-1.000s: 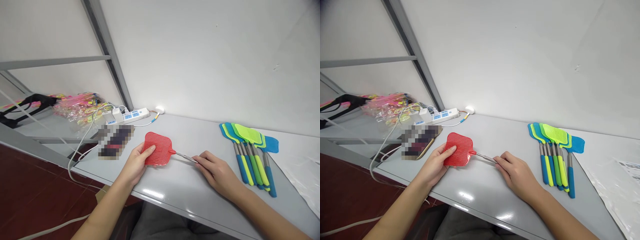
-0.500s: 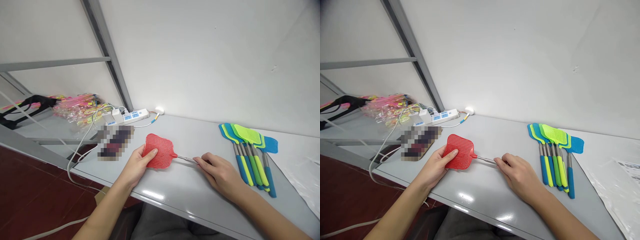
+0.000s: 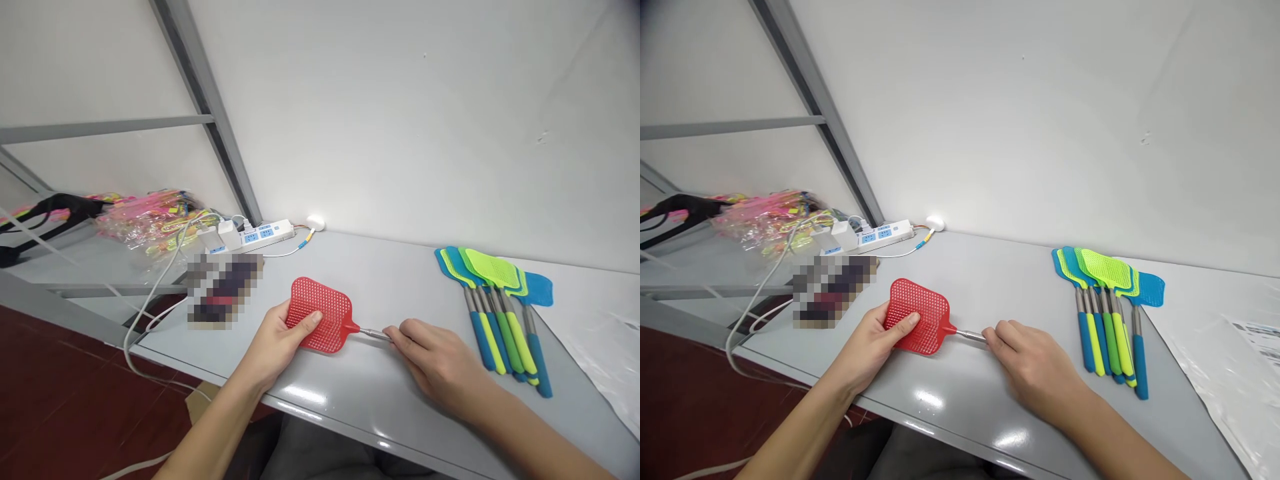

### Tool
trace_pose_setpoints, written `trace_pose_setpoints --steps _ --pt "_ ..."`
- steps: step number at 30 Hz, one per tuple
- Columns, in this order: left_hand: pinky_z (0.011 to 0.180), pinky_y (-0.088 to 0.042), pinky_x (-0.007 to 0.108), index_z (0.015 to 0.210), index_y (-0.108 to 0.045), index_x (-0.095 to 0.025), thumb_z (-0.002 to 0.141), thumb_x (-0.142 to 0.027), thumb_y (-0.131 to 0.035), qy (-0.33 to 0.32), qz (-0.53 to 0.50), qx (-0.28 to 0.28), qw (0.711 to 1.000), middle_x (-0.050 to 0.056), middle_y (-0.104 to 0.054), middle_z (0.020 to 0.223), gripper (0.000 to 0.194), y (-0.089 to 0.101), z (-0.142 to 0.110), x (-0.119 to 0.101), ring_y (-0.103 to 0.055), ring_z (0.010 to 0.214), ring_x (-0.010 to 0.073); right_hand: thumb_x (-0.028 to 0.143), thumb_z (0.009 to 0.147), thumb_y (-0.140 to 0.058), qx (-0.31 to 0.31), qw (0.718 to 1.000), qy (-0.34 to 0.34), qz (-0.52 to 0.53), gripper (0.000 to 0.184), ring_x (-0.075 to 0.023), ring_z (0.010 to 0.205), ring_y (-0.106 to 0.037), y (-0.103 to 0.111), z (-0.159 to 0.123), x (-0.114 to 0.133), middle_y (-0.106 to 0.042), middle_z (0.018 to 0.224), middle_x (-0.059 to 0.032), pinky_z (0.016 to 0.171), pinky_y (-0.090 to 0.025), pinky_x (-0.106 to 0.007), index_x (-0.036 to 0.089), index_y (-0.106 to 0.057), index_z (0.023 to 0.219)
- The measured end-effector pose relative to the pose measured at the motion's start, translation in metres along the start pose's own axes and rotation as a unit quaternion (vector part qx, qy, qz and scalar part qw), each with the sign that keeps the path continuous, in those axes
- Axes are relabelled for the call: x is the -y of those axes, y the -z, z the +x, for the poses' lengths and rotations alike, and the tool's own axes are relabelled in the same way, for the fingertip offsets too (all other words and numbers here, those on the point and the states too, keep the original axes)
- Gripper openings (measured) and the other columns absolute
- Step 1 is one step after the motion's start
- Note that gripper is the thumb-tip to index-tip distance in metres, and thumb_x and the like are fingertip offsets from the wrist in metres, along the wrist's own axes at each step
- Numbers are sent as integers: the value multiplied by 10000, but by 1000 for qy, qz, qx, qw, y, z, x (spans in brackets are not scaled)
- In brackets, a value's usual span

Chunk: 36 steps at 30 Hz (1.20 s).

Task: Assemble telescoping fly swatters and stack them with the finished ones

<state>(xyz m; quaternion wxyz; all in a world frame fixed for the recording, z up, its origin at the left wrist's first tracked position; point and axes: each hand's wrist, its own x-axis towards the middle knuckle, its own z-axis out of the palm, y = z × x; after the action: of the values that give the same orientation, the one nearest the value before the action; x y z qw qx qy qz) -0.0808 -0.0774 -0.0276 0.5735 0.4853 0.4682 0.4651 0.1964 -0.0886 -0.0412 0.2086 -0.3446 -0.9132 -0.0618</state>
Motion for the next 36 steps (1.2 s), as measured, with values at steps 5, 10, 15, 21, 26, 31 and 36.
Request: trace_pose_setpoints --steps 5,10,15,21,26,31,36 --pt "784 -546 291 1050 -669 -164 840 -372 -682 7 21 -1 1000 74 -738 984 297 -2 -1 -1 -689 881 205 76 931 -396 -1 1000 -14 12 236 -157 626 -418 2 4 5 -484 748 -22 547 -269 -308 140 -591 1049" --pt "784 -544 307 999 -674 -163 835 -375 -684 12 30 14 999 80 -732 987 268 -1 2 -4 -685 868 212 161 976 -375 29 998 -47 31 232 -150 608 -456 5 8 7 -506 762 -24 533 -291 -300 164 -602 1023" --pt "797 -536 320 1058 -657 -185 800 -332 -727 -4 -66 -5 998 78 -713 1045 305 2 11 -8 -673 896 213 236 993 -377 45 982 -134 126 239 -143 683 -556 7 11 9 -574 887 -40 596 -395 -274 220 -600 1076" --pt "835 -499 308 1109 -622 -235 867 -510 -602 -116 -266 -133 948 58 -663 1149 367 -38 6 5 -629 983 179 282 970 -442 -29 947 -208 242 192 -157 702 -576 2 13 11 -613 844 -47 639 -447 -284 206 -612 1019" --pt "812 -476 299 1020 -685 -181 848 -475 -641 -29 -155 -86 984 97 -687 1109 343 -79 -4 7 -614 1030 225 318 945 -484 -36 923 -237 300 190 -167 685 -584 4 14 20 -662 830 -49 643 -443 -290 202 -630 983" --pt "832 -464 308 1041 -700 -174 892 -476 -574 -24 -143 -79 986 108 -684 1126 359 -96 1 2 -609 1051 232 446 936 -499 18 812 -310 494 265 -94 455 -436 5 14 29 -490 548 58 453 -341 -217 202 -561 855" --pt "864 -469 347 971 -707 -149 884 -474 -587 11 -154 -25 988 117 -707 1005 358 -106 -1 6 -624 1014 246 521 949 -434 51 649 -329 684 349 -68 272 -337 1 16 33 -455 408 101 321 -268 -182 194 -537 883"
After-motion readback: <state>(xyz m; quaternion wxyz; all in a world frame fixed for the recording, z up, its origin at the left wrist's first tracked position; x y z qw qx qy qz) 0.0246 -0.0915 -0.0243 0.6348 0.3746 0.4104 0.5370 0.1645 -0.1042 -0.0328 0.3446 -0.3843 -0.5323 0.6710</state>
